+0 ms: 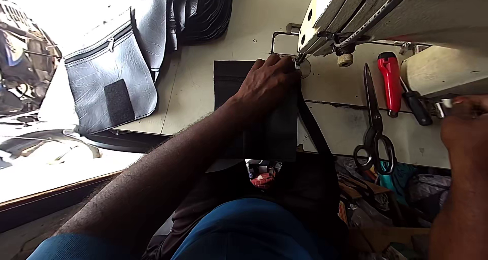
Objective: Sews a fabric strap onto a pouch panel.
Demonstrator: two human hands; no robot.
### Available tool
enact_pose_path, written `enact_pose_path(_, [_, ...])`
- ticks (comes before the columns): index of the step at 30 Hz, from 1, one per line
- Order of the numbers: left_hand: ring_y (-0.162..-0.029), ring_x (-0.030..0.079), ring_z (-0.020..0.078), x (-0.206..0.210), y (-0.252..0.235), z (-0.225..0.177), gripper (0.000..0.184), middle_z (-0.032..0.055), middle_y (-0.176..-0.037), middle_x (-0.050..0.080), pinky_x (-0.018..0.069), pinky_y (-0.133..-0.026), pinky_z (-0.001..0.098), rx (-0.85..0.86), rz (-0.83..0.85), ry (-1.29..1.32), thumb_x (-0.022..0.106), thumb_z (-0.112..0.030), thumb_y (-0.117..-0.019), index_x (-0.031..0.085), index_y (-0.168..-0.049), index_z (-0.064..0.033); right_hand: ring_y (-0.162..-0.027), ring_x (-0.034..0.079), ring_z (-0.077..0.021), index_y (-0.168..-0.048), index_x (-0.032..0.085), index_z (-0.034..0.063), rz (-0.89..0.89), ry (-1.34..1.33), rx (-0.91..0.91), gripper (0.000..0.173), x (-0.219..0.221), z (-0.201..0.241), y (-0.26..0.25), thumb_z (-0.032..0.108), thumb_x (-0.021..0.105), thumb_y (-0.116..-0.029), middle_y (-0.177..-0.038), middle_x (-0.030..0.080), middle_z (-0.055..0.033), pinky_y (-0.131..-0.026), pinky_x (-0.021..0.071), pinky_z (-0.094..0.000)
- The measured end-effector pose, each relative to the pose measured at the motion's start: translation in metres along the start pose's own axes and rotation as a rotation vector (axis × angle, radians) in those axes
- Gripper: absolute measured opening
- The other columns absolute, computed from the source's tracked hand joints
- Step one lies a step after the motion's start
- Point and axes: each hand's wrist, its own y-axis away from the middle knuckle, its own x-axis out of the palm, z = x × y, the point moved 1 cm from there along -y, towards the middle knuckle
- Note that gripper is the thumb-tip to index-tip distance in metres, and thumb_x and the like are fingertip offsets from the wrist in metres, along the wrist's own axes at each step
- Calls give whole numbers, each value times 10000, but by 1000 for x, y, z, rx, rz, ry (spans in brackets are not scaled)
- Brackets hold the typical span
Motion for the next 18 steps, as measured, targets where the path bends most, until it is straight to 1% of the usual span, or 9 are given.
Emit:
enact_pose_path(4, [-1119,591,281,0,1,-3,378,54,-1216,642,486,-832,446,-5,-8,3,446,-157,-1040,698,-1302,-263,-1114,624,-462,-1140,701,47,24,-9,35,384,3,11,7,364,506,-1048,-1165,665,-268,-901,439,-719])
enact_pose_path(7, [-1113,589,285,0,4,-4,384,62,-1210,637,485,-832,445,-1,-17,-1,431,-152,-1048,694,-1308,-257,-1142,617,-450,-1150,700,48,3,-11,43,385,4,14,11,358,492,-1054,-1174,668,-258,-934,433,-703])
enact_pose_path(13, [-1132,589,280,-1,3,-4,387,60,-1218,638,490,-846,441,1,-1,-2,433,-149,-1049,690,-1316,-261,-1138,625,-434,-1151,699,57,-8,-7,63,368,4,18,13,341,486,-1054,-1174,672,-244,-936,437,-694])
enact_pose_path(18, [-1124,592,284,-1,3,-4,377,59,-1219,641,491,-839,442,1,-7,0,438,-158,-1050,690,-1311,-258,-1127,630,-429,-1135,700,50,-22,-3,56,348,4,20,13,315,491,-1050,-1158,675,-244,-937,440,-686])
